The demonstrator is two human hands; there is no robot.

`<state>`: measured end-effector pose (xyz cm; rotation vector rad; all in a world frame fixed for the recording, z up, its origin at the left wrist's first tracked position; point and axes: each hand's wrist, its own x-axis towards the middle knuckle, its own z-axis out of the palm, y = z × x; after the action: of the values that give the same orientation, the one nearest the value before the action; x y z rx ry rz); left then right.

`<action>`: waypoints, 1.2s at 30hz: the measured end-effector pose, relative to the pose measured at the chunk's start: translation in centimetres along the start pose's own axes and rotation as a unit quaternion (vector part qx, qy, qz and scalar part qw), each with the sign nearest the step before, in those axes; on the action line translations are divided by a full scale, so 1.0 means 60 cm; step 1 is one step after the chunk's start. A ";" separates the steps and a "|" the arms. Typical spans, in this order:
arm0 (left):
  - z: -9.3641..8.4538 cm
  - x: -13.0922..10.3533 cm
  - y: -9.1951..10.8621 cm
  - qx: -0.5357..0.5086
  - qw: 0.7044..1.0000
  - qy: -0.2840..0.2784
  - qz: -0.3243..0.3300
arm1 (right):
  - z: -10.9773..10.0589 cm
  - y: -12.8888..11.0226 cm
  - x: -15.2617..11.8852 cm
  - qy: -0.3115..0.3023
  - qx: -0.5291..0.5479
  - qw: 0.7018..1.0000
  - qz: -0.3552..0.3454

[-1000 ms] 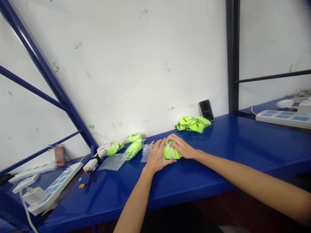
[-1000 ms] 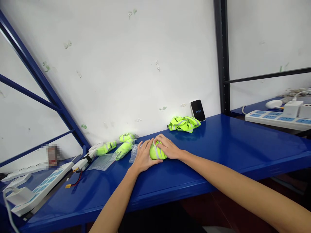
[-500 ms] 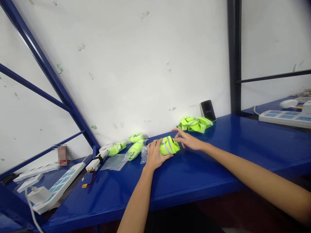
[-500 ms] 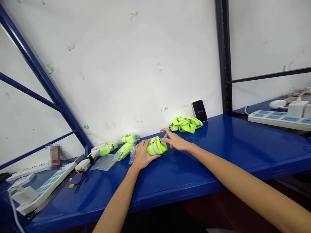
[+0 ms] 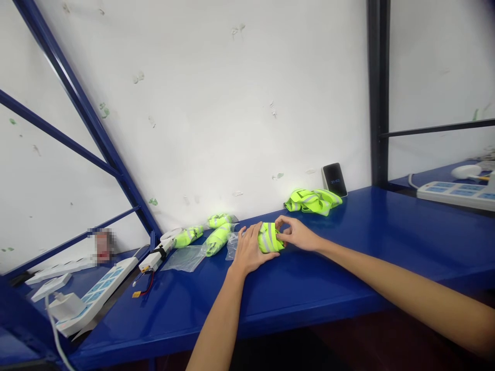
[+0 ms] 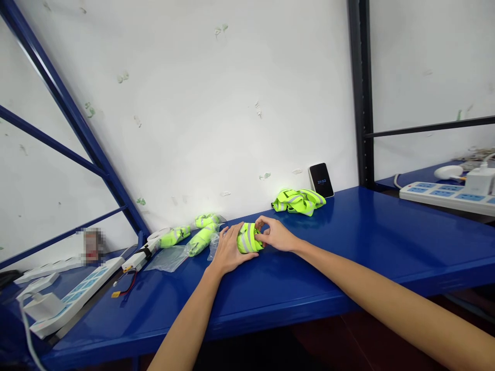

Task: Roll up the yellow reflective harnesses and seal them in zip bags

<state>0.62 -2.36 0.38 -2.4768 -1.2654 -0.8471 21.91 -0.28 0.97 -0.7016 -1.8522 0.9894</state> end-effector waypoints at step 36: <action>-0.088 0.080 0.049 -0.086 0.971 -0.221 0.003 | 0.027 -0.030 -0.008 -0.204 -0.093 0.971 -0.079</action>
<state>3.09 -3.32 7.62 -2.9208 -1.3609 -0.4265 20.56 -2.17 1.81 -0.4694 -2.3444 0.9117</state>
